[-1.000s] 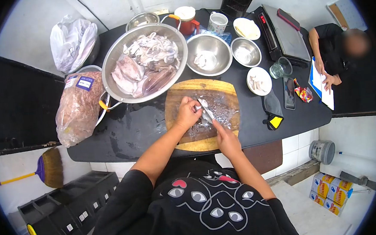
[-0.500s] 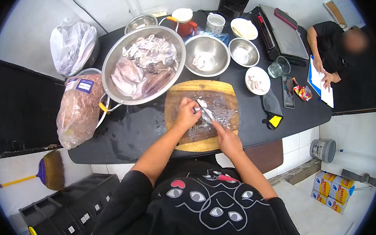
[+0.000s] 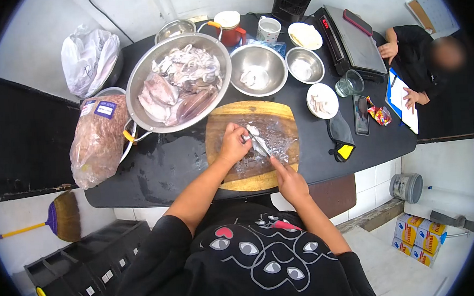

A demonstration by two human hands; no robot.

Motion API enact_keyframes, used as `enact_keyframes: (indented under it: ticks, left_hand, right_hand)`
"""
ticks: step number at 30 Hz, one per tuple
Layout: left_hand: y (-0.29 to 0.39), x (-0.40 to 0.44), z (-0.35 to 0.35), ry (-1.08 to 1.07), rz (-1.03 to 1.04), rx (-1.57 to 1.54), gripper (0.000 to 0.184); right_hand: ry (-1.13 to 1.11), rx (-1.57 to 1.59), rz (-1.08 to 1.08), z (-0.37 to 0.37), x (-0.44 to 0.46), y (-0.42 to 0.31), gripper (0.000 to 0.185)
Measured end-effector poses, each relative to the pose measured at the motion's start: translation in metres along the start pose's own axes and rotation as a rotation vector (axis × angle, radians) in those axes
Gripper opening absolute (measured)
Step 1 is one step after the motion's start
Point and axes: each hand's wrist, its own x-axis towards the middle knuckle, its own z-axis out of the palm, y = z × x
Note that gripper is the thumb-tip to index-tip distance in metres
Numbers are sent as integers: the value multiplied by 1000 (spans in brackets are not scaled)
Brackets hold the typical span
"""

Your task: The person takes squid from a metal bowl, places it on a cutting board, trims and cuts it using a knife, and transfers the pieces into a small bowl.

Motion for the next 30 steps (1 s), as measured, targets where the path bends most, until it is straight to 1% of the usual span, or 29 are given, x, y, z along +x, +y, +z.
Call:
enact_keyframes:
  ticks: [4,7,11,16,19,22,30]
  left_hand:
    - [0,0,0,9,2,-5,18]
    - [-1,0,1,16,16,-7,18]
    - [-1,1,1,16,22,6,19]
    - [-4,2,3,24,36,23,19]
    - [-3,2,3,26,36,22,19]
    - [-2,1,3,25,35,22,19]
    - [-4,2,3,14,22,14,19]
  right_hand:
    - [-43,-41,23,-2,-6,0,57]
    - [-28,-43,7,2,4,-3,57]
    - [-6,-43,7,8,15,-2,51]
    - [-30,-48,21,-19,7,-11,48]
    - [-134,-84,38,-32,-4,-6,56]
    - [-173,-131,54,-39,-14,-7,55]
    - [-181,-153,65,-51,-31,-8,54]
